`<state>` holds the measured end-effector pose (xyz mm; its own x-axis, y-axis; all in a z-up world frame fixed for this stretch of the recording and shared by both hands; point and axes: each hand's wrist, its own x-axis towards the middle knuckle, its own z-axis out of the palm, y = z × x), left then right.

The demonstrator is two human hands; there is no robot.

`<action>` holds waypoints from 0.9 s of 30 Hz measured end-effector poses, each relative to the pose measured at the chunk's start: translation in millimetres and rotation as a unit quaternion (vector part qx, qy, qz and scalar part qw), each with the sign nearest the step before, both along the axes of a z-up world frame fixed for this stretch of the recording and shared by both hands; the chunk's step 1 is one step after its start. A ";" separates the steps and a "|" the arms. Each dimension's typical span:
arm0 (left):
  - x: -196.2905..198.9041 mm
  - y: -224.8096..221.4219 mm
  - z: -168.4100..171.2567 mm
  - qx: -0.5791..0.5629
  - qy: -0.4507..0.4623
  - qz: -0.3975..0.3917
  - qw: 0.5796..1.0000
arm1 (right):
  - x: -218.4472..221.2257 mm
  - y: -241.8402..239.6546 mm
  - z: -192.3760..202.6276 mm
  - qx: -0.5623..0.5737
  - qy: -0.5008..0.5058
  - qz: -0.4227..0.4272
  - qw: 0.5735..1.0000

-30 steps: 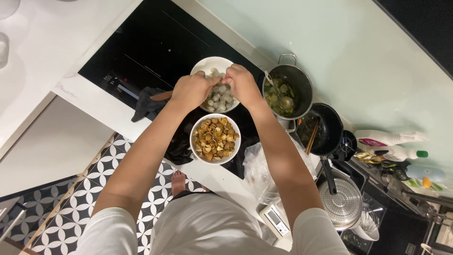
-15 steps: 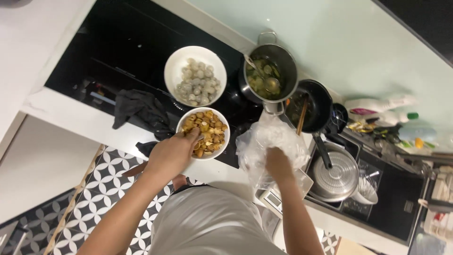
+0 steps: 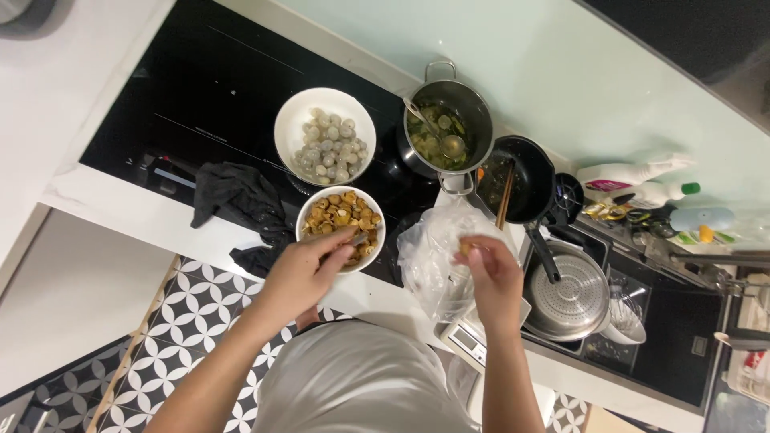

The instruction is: Peeling small brown fruits or nuts, washing a bowl, and then cleaning and deveining raw shrimp in a kitchen.

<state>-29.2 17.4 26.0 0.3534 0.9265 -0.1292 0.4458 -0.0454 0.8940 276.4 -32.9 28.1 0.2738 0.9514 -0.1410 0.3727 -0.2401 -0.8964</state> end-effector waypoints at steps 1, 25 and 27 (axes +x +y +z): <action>7.0 -6.4 2.8 -0.002 -0.003 -0.002 1.000 | -4.0 3.3 1.8 -0.002 -0.003 -0.002 1.000; 36.2 -22.6 -8.1 -0.142 -0.316 0.079 0.935 | -83.9 47.4 -2.7 0.164 0.046 0.203 0.964; 37.9 -21.1 -14.7 -0.197 -0.310 0.105 0.924 | -85.5 50.4 0.5 0.199 -0.064 0.220 0.953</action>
